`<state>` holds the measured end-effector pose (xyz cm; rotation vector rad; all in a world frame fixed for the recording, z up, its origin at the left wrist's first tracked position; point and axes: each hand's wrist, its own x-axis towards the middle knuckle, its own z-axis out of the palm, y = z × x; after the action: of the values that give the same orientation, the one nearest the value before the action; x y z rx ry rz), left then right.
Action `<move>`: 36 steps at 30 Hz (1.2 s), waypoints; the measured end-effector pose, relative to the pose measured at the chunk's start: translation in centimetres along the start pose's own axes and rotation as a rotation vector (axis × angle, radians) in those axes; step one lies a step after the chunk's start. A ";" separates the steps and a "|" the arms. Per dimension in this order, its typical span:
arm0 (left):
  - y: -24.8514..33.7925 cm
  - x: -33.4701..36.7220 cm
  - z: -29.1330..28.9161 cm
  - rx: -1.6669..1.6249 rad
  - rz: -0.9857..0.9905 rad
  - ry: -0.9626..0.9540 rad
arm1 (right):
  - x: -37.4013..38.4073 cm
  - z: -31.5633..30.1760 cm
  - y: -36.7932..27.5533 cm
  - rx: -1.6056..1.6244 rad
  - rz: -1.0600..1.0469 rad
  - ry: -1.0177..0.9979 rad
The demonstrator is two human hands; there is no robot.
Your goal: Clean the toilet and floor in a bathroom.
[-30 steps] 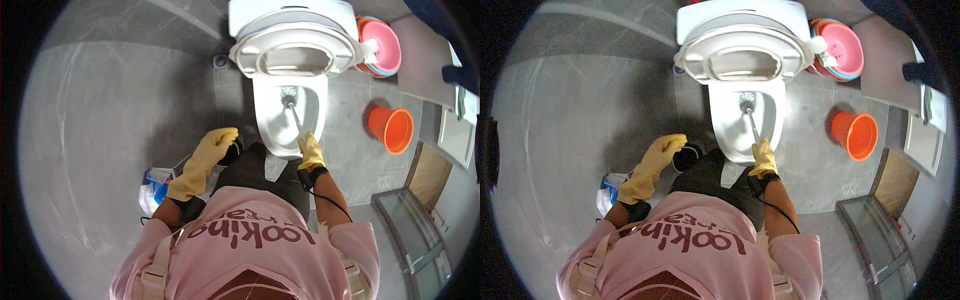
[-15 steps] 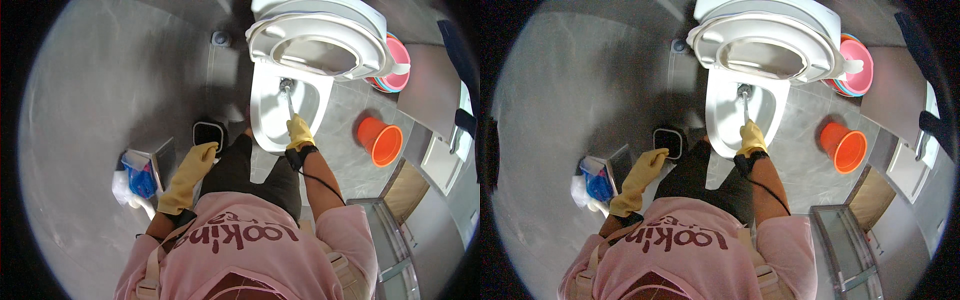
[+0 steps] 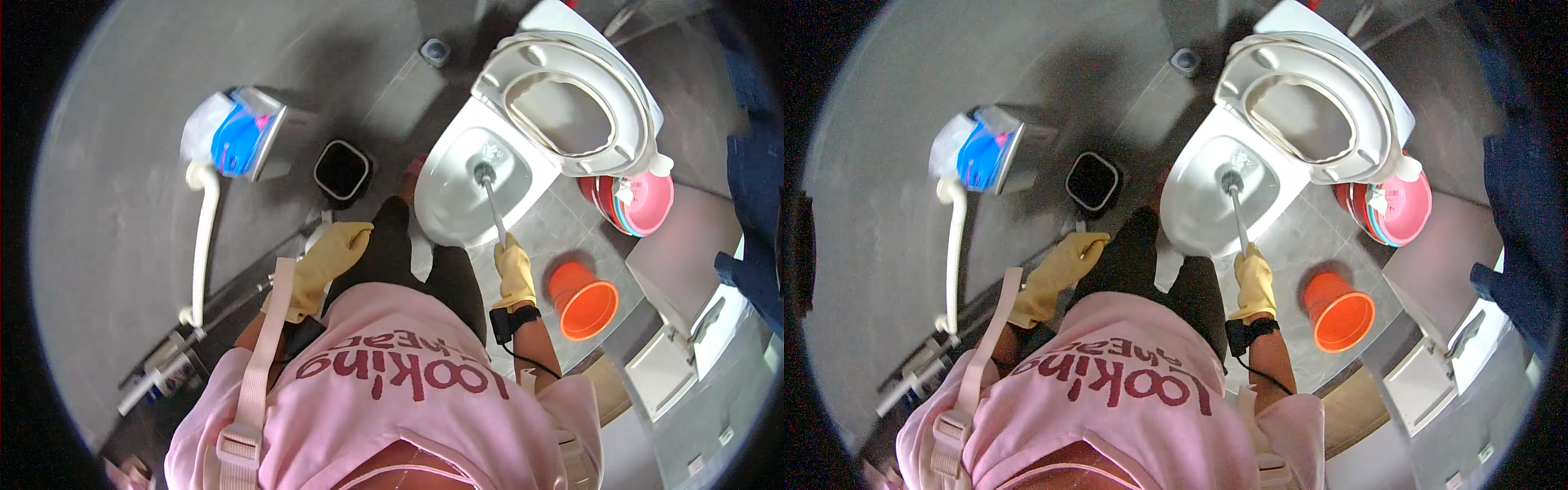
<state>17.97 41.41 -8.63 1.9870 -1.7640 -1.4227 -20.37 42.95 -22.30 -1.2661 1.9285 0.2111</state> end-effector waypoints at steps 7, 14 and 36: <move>-4.4 -5.7 1.2 0.079 -0.060 0.129 | 0.6 -1.4 -1.0 -0.177 0.037 -0.171; -11.8 -6.9 1.1 0.017 -0.429 0.018 | 0.9 -3.3 -2.1 -0.353 -0.025 -0.236; -20.3 -7.4 -5.1 -0.346 -0.481 -0.024 | 25.3 -12.5 -33.5 0.285 -0.217 0.107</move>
<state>36.82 51.42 -14.66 2.2812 -0.9819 -1.7403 -3.57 2.48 -22.40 -1.3002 1.8149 -0.2394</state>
